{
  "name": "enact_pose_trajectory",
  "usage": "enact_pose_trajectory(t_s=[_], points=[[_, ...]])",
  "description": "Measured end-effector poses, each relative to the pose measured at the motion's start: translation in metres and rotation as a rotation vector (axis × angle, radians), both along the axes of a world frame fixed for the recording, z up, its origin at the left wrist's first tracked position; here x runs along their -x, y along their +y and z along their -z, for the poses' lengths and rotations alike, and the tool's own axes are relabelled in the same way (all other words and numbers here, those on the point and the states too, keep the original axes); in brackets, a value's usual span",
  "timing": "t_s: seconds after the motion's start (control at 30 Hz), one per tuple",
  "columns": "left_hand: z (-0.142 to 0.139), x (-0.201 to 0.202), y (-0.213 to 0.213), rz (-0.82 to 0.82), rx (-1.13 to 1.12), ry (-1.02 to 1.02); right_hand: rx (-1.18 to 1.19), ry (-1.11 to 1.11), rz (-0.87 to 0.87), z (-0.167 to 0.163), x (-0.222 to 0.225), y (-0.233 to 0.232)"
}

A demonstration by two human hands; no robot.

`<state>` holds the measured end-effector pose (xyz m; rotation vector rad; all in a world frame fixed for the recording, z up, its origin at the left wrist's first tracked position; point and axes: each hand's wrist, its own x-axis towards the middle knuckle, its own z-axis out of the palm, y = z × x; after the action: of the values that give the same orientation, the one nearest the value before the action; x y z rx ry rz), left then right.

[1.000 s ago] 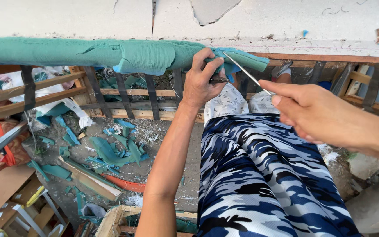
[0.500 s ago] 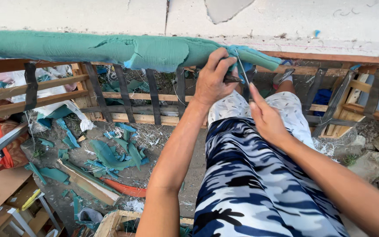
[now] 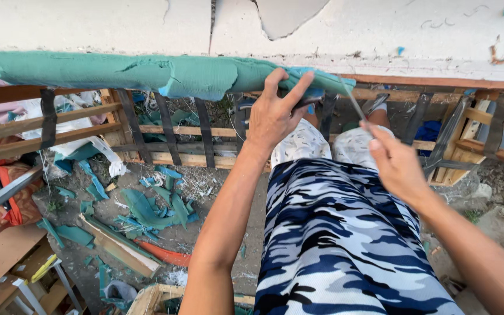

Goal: The person removes old green foam and fabric from a curved wooden furniture frame, working along the edge. They pull the foam loose by hand, cut it with a knife and scissors, and pry sections off using pliers, letting the stripped pieces fall to the ground.

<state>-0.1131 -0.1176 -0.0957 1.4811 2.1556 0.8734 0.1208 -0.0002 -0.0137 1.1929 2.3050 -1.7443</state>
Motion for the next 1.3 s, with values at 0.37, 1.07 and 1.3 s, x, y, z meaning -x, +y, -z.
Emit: enact_pose_trajectory(t_s=[0.37,1.07,1.3], points=[[0.020,0.000,-0.009,0.028,-0.052,0.053,-0.318,-0.669,-0.410,-0.029,-0.006,0.073],[0.018,-0.003,-0.004,-0.031,0.005,-0.084,0.356,-0.086,-0.045,0.009,0.051,-0.012],[0.001,-0.006,-0.002,0.036,0.004,0.226,-0.252,-0.099,-0.229,0.052,0.091,0.022]])
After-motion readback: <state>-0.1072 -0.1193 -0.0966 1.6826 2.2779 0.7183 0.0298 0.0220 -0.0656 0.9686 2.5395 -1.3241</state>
